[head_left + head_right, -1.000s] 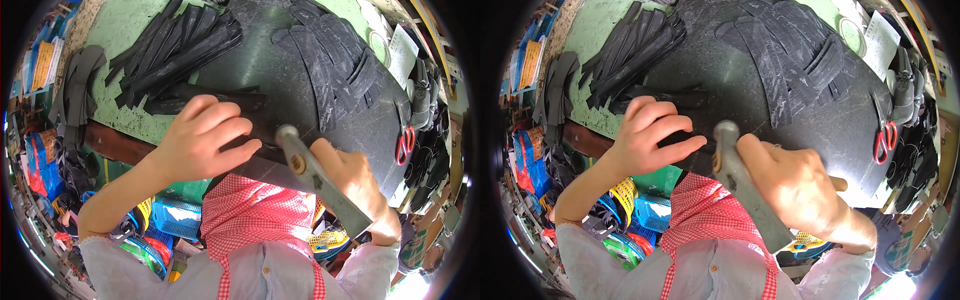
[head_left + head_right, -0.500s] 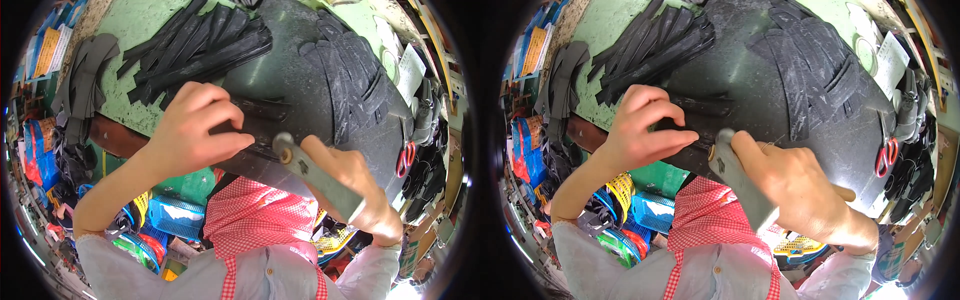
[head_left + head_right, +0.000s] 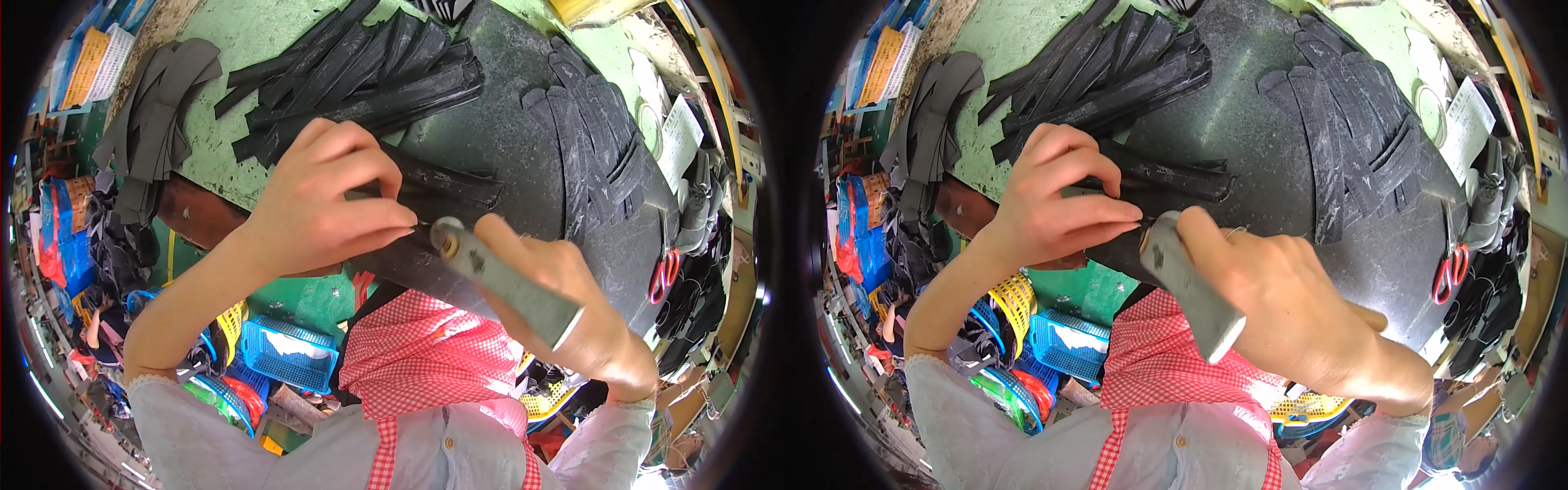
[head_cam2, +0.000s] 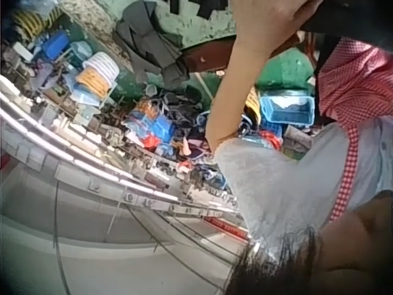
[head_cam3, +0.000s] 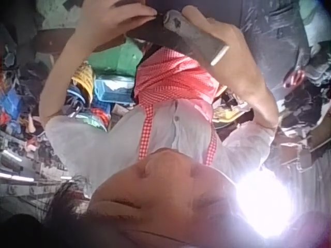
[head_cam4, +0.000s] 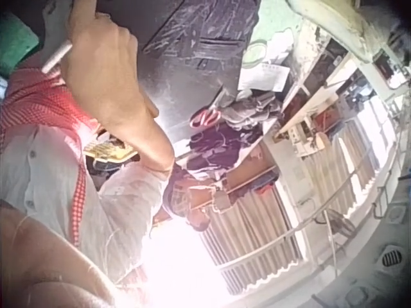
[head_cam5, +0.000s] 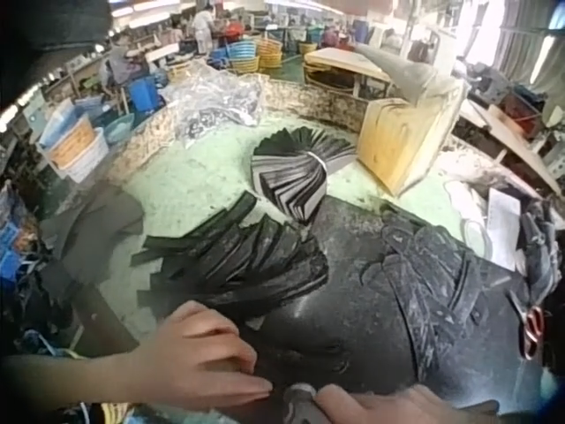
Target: Using a hammer to flatten and bond shoe upper components on a workbench.
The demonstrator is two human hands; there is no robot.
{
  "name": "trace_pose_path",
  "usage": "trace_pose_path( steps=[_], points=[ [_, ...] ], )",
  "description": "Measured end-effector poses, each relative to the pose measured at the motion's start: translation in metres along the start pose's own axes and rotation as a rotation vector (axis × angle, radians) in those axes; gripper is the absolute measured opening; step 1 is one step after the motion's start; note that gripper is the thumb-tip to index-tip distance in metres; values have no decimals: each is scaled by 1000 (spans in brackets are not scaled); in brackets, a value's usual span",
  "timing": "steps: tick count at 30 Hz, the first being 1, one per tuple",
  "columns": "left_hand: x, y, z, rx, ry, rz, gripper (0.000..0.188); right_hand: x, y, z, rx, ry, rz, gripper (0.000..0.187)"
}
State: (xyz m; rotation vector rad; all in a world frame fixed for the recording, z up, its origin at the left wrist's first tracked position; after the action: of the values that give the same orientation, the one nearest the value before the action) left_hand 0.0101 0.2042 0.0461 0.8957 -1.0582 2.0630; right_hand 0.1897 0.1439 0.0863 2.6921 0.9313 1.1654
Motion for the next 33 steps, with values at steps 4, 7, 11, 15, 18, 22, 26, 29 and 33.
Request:
trace_pose_path(
  steps=[4,7,11,15,18,22,26,29,33],
  points=[
    [1,8,5,-85,-77,24,35,-8,-3,-1,37,72,72,23],
    [-7,30,25,-138,44,5,30,-4,-11,-5,-15,63,-8,20],
    [-26,32,84,-229,217,-5,30,0,-19,-7,27,3,62,18],
    [-40,9,94,-124,265,61,33,-12,-19,3,-95,-138,2,12],
    [-65,-7,55,346,299,41,25,18,7,15,67,-259,318,24],
    [-18,-20,6,212,-237,222,26,51,77,65,-210,-123,530,26],
    [-2,-41,-25,251,-372,272,22,71,135,99,-488,-143,659,26],
    [-30,-81,11,8,-154,154,32,59,143,117,-434,-257,709,26],
    [-95,-130,55,-188,2,-41,51,55,128,117,-282,-58,644,27]
  ],
)
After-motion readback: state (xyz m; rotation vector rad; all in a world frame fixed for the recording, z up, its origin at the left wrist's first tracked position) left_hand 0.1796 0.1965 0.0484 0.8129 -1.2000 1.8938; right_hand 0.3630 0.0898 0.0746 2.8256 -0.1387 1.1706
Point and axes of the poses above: each hand's wrist, its own y-axis away from the middle knuckle, its own x-axis out of the back of the hand, z = x × y, the point moved 6 cm from there along -y, towards the middle knuckle, and after that the axes turned 1 degree about x, right-handed, at the moved point
